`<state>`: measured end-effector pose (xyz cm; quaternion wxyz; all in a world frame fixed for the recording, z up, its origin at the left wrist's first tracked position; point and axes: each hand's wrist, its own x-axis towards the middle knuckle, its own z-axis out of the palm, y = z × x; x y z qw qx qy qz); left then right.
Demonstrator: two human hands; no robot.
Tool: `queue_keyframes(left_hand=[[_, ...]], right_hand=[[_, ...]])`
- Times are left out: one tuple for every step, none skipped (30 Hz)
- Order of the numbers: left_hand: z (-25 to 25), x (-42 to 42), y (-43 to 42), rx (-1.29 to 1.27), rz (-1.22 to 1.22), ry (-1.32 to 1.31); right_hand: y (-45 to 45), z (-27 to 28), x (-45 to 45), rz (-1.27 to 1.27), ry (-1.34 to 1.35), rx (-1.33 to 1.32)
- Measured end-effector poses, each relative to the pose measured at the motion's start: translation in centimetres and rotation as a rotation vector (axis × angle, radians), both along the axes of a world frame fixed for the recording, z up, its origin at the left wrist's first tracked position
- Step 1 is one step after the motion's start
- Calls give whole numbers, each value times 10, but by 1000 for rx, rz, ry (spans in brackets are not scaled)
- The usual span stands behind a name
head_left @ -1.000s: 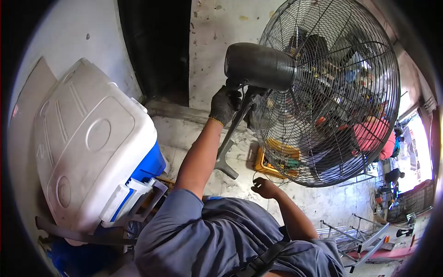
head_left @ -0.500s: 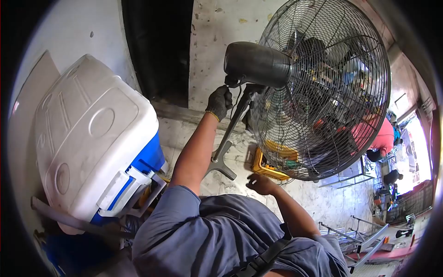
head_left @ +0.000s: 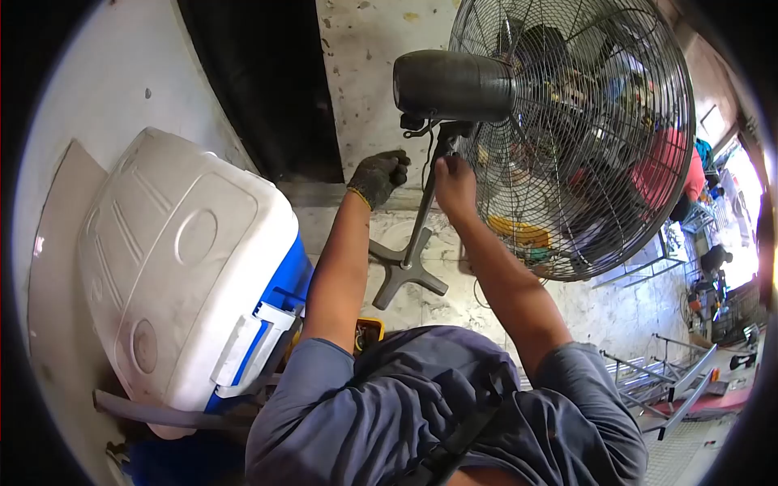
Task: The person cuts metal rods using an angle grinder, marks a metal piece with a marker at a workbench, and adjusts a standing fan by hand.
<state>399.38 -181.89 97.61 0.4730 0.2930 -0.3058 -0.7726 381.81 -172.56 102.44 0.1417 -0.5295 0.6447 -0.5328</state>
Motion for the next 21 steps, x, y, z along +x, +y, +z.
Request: queue_keyframes(left_hand=[[6, 5, 9, -100, 35, 40], [13, 9, 18, -194, 48, 57], [24, 13, 27, -243, 77, -15], [34, 16, 35, -294, 108, -85], [40, 18, 39, -345, 142, -153], [39, 19, 41, -359, 165, -162], [38, 19, 42, -371, 189, -171], [35, 19, 43, -379, 212, -183], [33, 19, 42, -349, 240, -197], [31, 18, 41, -320, 268, -210], [30, 17, 39, -292, 296, -223], [24, 17, 33, -237, 329, -217], [15, 16, 24, -181, 362, -210], [6, 15, 15, -124, 393, -204], [2, 12, 10, -80, 397, -120], [-1, 8, 5, -34, 400, -36], [-5, 3, 0, 12, 403, 49], [-3, -2, -1, 4, 400, 100], [-2, -7, -2, -2, 399, 152], [-1, -12, -2, -7, 399, 203], [-2, -15, -8, 19, 379, 195]], right_hand=[[-8, 1, 2, -49, -21, -16], [-12, 1, 4, -47, -45, -65], [-18, 1, 5, -43, -66, -117], [-21, 4, 7, -37, -86, -171], [-21, 5, 9, -38, -79, -170], [-18, 9, 11, -36, -71, -169], [-18, 12, 13, -34, -62, -167], [-21, 12, 13, -39, -73, -155], [-25, 9, 11, -44, -84, -142], [-30, 8, 10, -50, -95, -129], [-36, 7, 9, -50, -128, -68], [-42, 6, 7, -50, -160, -7], [-52, 4, 5, -51, -192, 55], [-71, -9, -3, -19, -314, 186], [-77, -5, -3, 61, -507, 223], [-82, -2, -3, 142, -699, 260], [-87, 1, -2, 223, -890, 298], [-93, 6, -2, 358, -1002, 295], [-96, 8, -2, 323, -989, 284], [-100, 11, -4, 288, -976, 274], [-99, 16, 1, 253, -964, 266]])
